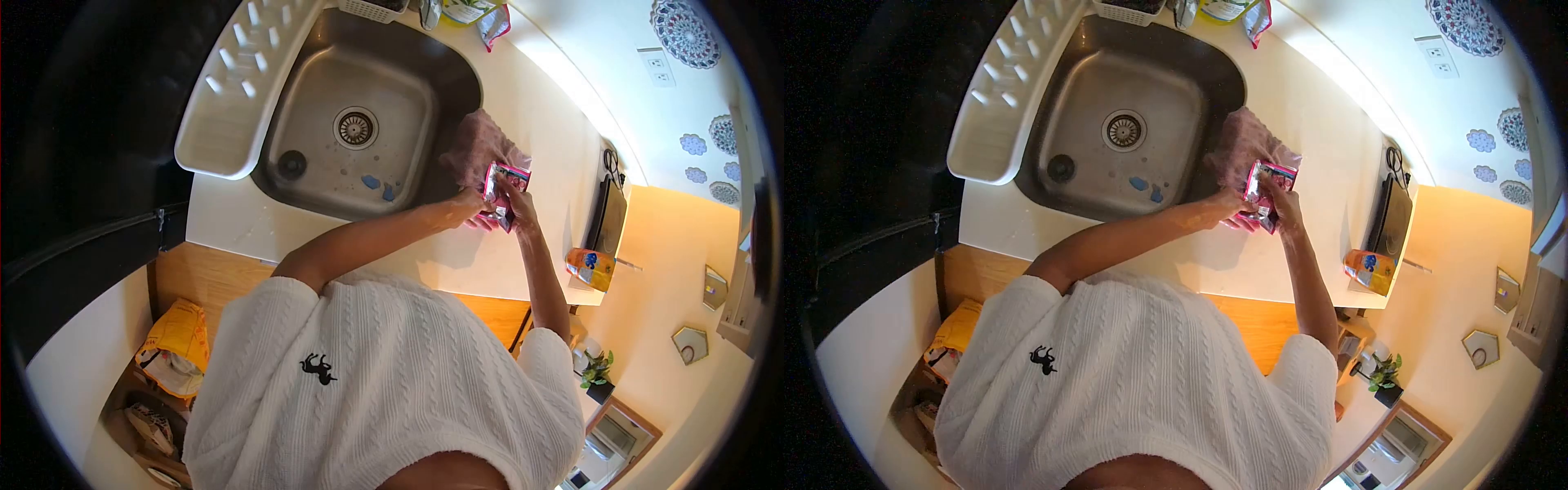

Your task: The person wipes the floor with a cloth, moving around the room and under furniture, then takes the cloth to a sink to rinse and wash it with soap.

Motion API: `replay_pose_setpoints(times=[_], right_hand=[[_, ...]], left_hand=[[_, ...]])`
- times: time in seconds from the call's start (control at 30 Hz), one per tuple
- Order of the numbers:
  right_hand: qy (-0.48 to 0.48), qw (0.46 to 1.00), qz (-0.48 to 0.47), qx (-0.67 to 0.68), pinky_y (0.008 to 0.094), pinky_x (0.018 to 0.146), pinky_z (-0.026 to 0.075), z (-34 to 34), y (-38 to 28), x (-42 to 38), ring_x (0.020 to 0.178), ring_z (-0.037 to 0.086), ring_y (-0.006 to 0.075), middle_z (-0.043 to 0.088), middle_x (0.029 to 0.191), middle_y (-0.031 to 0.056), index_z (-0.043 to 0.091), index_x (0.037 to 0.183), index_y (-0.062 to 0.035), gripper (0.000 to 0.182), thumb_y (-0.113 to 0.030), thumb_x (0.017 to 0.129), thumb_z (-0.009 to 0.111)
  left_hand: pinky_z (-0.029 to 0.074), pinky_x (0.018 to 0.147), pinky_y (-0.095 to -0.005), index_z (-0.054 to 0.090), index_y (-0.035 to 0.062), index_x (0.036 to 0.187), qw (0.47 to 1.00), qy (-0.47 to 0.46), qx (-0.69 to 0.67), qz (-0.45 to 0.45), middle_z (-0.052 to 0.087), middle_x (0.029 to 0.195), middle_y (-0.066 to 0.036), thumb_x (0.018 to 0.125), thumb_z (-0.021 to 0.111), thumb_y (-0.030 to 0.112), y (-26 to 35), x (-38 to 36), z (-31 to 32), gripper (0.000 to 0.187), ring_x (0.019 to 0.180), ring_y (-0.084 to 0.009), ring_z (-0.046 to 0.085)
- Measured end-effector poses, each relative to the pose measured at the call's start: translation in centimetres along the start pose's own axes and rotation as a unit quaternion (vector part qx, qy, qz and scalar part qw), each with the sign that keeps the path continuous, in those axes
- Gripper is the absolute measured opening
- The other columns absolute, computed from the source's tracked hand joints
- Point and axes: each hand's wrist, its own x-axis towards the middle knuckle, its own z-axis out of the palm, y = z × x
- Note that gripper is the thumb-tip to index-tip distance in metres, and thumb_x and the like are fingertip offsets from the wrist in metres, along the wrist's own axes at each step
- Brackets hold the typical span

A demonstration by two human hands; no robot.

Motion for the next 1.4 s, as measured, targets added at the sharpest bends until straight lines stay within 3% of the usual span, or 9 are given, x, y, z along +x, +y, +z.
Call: replay_pose_setpoints(times=[0.2, 0.37, 0.5, 0.73, 0.83, 1.07, 1.23, 1.37, 1.4], right_hand=[[-0.011, 0.999, 0.011, -0.041, 0.0270, 0.049, 0.050, -0.8, 0.0, 0.3, 0.057, 0.060, 0.0130, 0.062, 0.071, 0.0041, 0.060, 0.079, -0.0049, 0.018, -0.019, 0.074, 0.069], [0.003, 0.997, 0.034, -0.075, 0.0273, 0.050, 0.051, -1.5, 0.3, 0.5, 0.058, 0.060, 0.0136, 0.062, 0.072, 0.0055, 0.060, 0.080, -0.0038, 0.020, -0.019, 0.072, 0.071], [0.017, 0.995, -0.007, -0.099, 0.0252, 0.050, 0.049, -0.7, -1.0, -0.5, 0.058, 0.059, 0.0127, 0.061, 0.071, 0.0061, 0.061, 0.081, 0.0006, 0.027, -0.020, 0.069, 0.075], [0.031, 0.985, -0.028, -0.170, 0.0233, 0.049, 0.048, 0.5, -1.7, -0.8, 0.057, 0.058, 0.0117, 0.062, 0.073, 0.0067, 0.062, 0.080, 0.0007, 0.034, -0.024, 0.064, 0.079], [0.028, 0.985, -0.011, -0.170, 0.0241, 0.048, 0.046, 0.4, -1.9, -0.6, 0.056, 0.057, 0.0114, 0.062, 0.070, 0.0060, 0.063, 0.077, -0.0003, 0.029, -0.021, 0.064, 0.077], [0.009, 0.942, 0.025, -0.334, 0.0246, 0.049, 0.046, -2.4, -3.7, -0.2, 0.056, 0.057, 0.0109, 0.061, 0.067, 0.0047, 0.062, 0.074, -0.0018, 0.021, -0.014, 0.062, 0.074], [-0.057, 0.945, -0.131, -0.293, 0.0254, 0.061, 0.048, -3.8, -10.3, -0.7, 0.068, 0.059, 0.0090, 0.064, 0.078, 0.0022, 0.064, 0.090, -0.0013, 0.021, -0.011, 0.072, 0.069], [0.042, 0.922, -0.306, -0.235, 0.0257, 0.068, 0.047, -2.8, -16.3, 3.2, 0.081, 0.057, 0.0075, 0.064, 0.087, 0.0018, 0.063, 0.099, -0.0045, 0.026, -0.019, 0.078, 0.066], [0.066, 0.918, -0.320, -0.224, 0.0237, 0.064, 0.045, -1.5, -17.9, 4.0, 0.078, 0.057, 0.0069, 0.064, 0.086, 0.0018, 0.063, 0.098, -0.0044, 0.026, -0.020, 0.078, 0.066]], left_hand=[[0.045, 0.071, -0.0332, 0.061, 0.0120, 0.095, 0.999, -0.024, -0.007, -0.040, 0.067, 0.085, -0.005, 0.086, 0.051, 0.028, 0.5, 0.0, -0.1, 0.021, 0.076, -0.0179, 0.066], [0.048, 0.061, -0.0294, 0.061, 0.0096, 0.093, 0.998, -0.065, 0.012, -0.020, 0.067, 0.086, -0.006, 0.087, 0.051, 0.029, 0.3, -0.1, -0.2, 0.023, 0.075, -0.0184, 0.066], [0.048, 0.057, -0.0278, 0.061, 0.0070, 0.092, 0.997, -0.076, 0.015, -0.021, 0.067, 0.086, -0.008, 0.087, 0.050, 0.029, -0.2, 0.4, -0.3, 0.025, 0.076, -0.0189, 0.066], [0.048, 0.065, -0.0303, 0.060, 0.0080, 0.095, 0.995, -0.094, 0.008, -0.024, 0.067, 0.089, -0.007, 0.087, 0.049, 0.031, -0.9, 0.9, -0.6, 0.026, 0.078, -0.0196, 0.066], [0.047, 0.071, -0.0332, 0.059, 0.0082, 0.096, 0.993, -0.112, 0.020, -0.030, 0.066, 0.091, -0.006, 0.087, 0.049, 0.033, -0.2, 0.1, -0.6, 0.028, 0.081, -0.0200, 0.066], [0.045, 0.078, -0.0346, 0.055, 0.0080, 0.107, 0.980, -0.195, 0.007, -0.025, 0.063, 0.103, -0.010, 0.087, 0.046, 0.036, 0.0, -1.5, 0.2, 0.035, 0.087, -0.0223, 0.064], [0.045, 0.078, -0.0332, 0.051, 0.0081, 0.113, 0.980, -0.199, -0.015, 0.004, 0.061, 0.104, -0.010, 0.087, 0.045, 0.038, 0.9, -4.6, -1.8, 0.040, 0.087, -0.0211, 0.062], [0.047, 0.076, -0.0313, 0.053, 0.0088, 0.111, 0.986, -0.128, -0.100, 0.047, 0.061, 0.097, -0.007, 0.087, 0.048, 0.040, 2.0, -5.3, -4.1, 0.040, 0.085, -0.0203, 0.062], [0.048, 0.076, -0.0320, 0.053, 0.0077, 0.111, 0.986, -0.102, -0.119, 0.058, 0.061, 0.096, -0.006, 0.087, 0.049, 0.038, 2.7, -6.0, -4.5, 0.038, 0.085, -0.0198, 0.062]])
